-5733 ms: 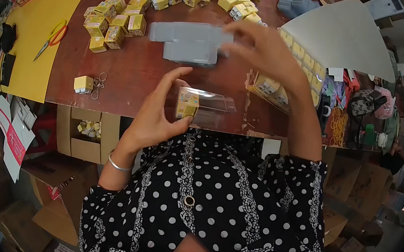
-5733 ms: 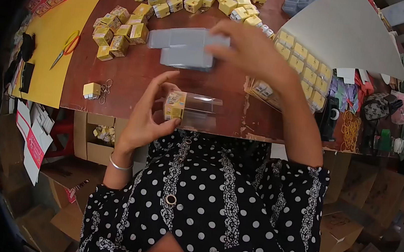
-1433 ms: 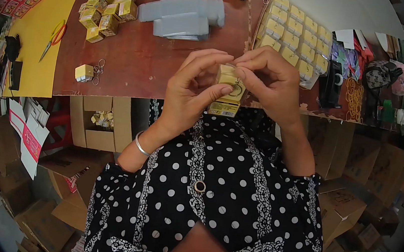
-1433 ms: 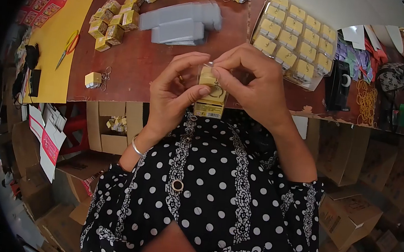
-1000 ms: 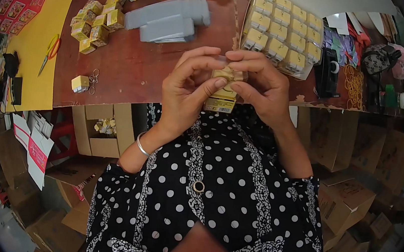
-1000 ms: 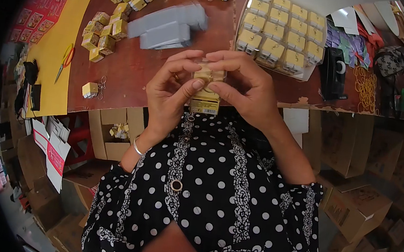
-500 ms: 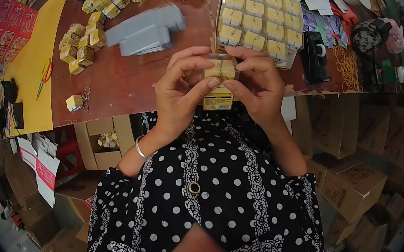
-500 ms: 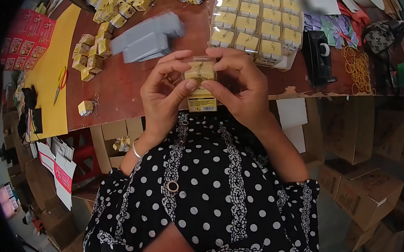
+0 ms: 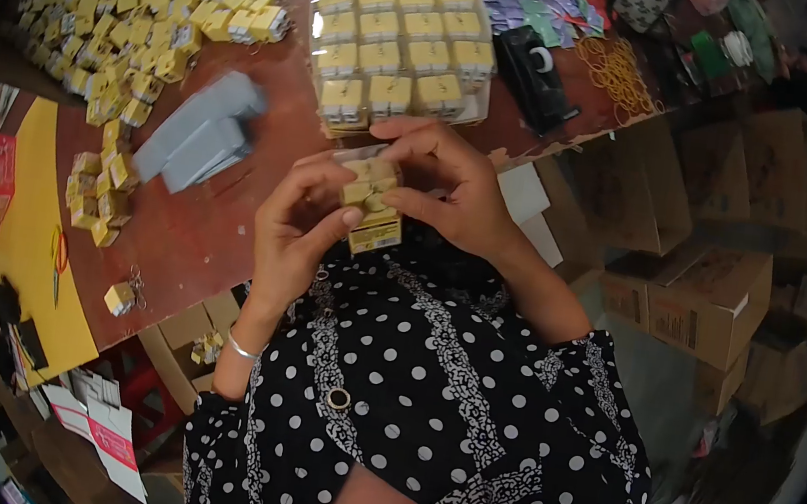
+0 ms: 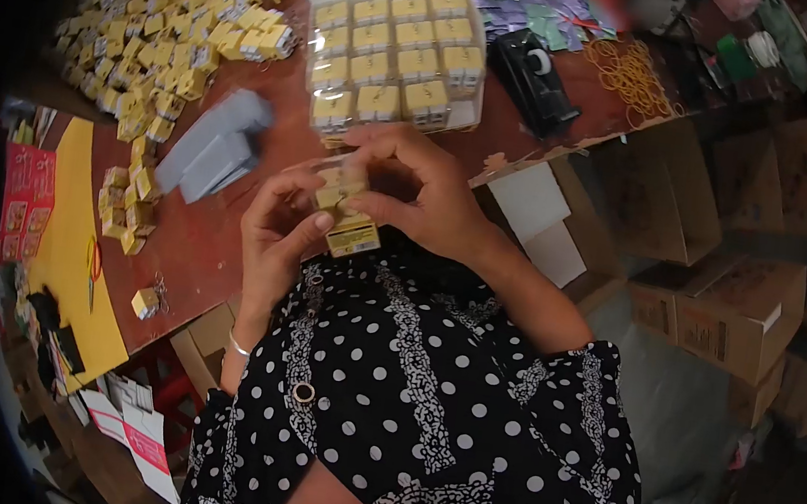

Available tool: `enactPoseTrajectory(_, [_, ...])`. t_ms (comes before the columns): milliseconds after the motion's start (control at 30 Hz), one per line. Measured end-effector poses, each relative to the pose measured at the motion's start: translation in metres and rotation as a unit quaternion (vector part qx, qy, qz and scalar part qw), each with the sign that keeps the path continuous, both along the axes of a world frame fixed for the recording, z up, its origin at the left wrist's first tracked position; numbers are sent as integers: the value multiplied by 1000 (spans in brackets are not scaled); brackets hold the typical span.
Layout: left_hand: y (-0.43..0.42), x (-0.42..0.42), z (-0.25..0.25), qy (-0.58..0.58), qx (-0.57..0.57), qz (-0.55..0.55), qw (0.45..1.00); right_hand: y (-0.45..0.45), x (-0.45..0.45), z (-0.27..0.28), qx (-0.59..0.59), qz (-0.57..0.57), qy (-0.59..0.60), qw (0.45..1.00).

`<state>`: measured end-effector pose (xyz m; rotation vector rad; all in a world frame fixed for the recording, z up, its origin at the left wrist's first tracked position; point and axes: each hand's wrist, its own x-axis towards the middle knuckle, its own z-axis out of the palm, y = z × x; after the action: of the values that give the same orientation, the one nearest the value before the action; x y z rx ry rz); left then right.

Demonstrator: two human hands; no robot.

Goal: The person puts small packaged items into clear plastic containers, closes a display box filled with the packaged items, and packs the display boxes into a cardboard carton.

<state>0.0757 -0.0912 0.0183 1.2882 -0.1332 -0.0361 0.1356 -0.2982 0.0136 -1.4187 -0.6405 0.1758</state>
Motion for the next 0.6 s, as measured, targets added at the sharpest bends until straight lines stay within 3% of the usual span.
enactPoseTrajectory(100, [6,-1,-18,-16,27,21,999,-53,18,17,39,-270,24,962])
enactPoseTrajectory(167, [0,3,-12,-13,-1,15,1000,-121,43,5,-96,-445,-56,888])
enactPoseTrajectory(200, [-1,5,-12,-35,5,10,999,-142,51,-1,-97,-448,-59,887])
enactPoseTrajectory(267, [-4,8,-12,-58,10,3,998,-171,64,-16,-247,-448,-27,859])
enactPoseTrajectory(300, [-5,8,-12,-44,9,-8,999,-180,70,-22,-247,-450,-27,858])
enactPoseTrajectory(367, [-9,8,-12,-29,8,-20,999,-192,80,-32,-304,-365,7,880])
enactPoseTrajectory(600, [-10,8,-11,-25,-6,-27,999,-196,98,-45,-274,-270,101,918])
